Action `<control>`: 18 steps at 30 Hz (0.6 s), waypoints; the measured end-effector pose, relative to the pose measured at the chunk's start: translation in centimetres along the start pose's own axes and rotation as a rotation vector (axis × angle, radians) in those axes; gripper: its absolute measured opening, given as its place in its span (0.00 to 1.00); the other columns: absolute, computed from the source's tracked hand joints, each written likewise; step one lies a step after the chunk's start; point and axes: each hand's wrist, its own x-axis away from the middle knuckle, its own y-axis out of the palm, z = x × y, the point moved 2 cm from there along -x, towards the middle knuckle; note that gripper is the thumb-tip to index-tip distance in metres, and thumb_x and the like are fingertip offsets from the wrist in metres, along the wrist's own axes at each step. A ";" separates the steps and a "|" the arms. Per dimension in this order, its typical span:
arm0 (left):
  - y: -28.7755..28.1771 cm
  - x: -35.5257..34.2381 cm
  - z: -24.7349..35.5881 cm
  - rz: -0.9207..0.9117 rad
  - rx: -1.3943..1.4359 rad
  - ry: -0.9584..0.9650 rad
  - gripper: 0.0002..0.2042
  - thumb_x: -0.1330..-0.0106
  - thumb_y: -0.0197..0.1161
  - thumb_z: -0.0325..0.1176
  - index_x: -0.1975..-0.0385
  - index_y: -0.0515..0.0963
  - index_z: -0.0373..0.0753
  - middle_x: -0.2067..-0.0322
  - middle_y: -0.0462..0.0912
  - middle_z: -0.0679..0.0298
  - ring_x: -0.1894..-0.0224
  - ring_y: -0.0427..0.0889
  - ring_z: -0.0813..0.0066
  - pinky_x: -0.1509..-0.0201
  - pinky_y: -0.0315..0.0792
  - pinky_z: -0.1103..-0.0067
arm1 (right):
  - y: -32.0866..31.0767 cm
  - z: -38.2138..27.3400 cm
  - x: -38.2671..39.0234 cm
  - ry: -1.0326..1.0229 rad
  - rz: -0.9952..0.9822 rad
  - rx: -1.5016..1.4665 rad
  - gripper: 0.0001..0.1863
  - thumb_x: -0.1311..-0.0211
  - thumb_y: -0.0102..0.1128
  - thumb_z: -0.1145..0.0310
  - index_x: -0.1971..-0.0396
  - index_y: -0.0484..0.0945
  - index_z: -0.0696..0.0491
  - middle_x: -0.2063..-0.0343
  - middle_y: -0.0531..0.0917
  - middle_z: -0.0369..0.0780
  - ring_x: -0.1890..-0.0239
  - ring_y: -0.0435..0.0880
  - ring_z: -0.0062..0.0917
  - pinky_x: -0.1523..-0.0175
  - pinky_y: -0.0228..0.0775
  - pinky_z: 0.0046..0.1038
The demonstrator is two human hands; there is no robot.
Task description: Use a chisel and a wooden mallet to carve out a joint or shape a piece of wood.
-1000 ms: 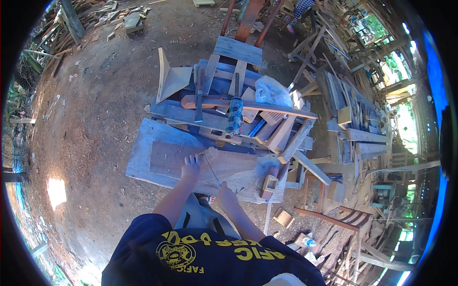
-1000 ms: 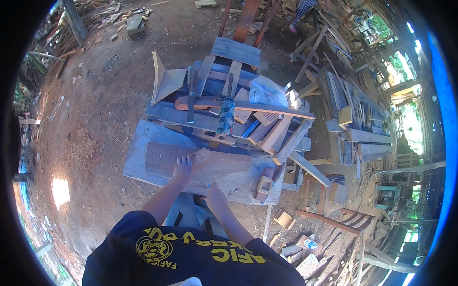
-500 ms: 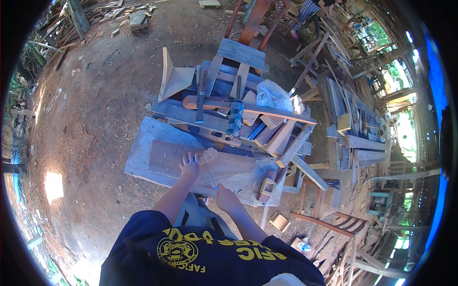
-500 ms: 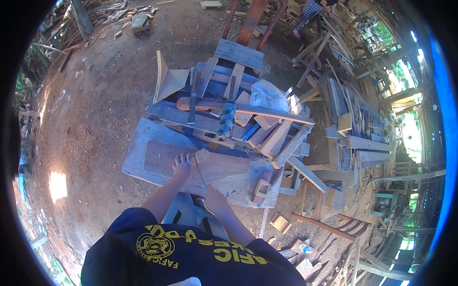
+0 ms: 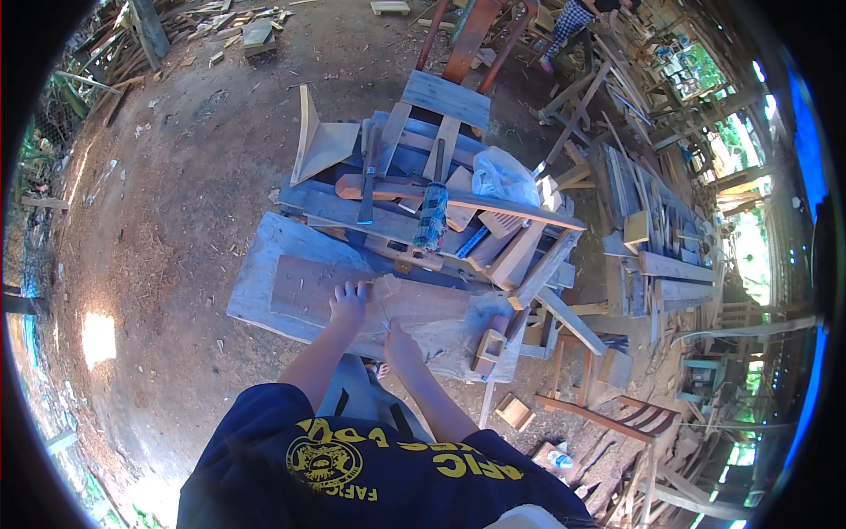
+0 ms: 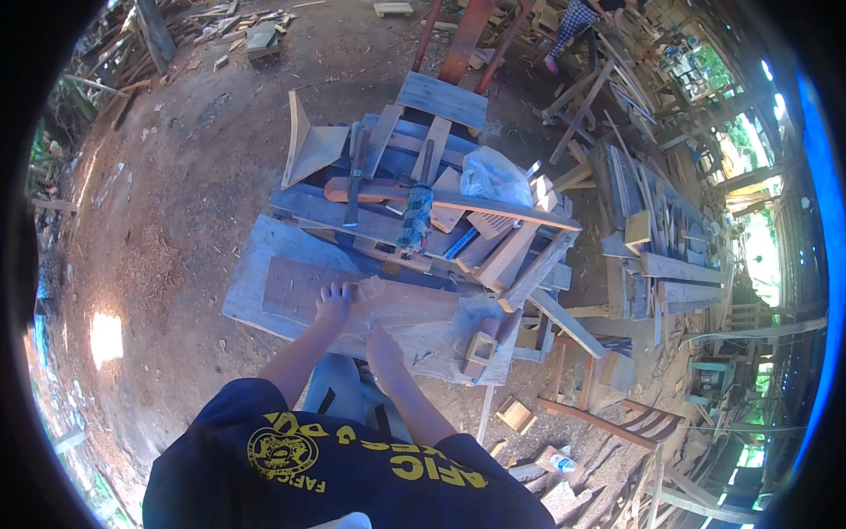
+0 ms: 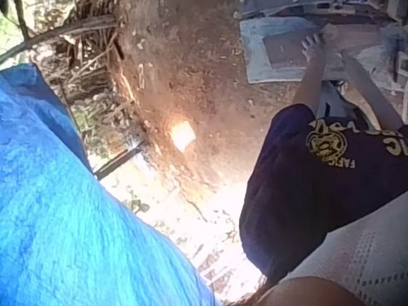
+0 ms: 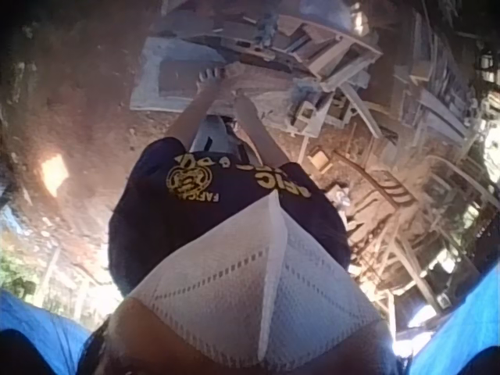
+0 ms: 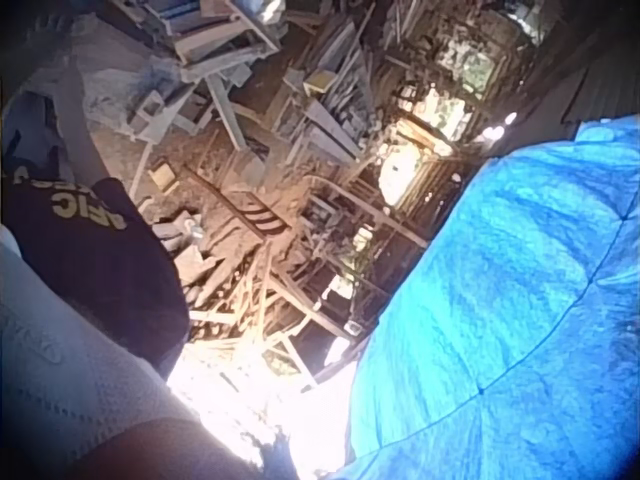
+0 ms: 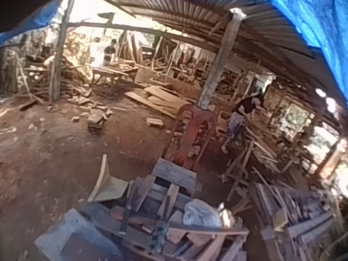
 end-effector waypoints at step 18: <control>0.8 0.1 0.0 0.130 -0.087 0.017 0.30 0.46 0.62 0.32 0.41 0.60 0.41 0.52 0.67 0.57 0.49 0.68 0.55 0.54 0.73 0.61 | 0.8 1.8 2.1 0.217 -0.207 -0.018 0.17 0.35 0.48 0.66 0.48 0.67 0.52 0.67 0.81 0.56 0.63 0.81 0.53 0.59 0.71 0.52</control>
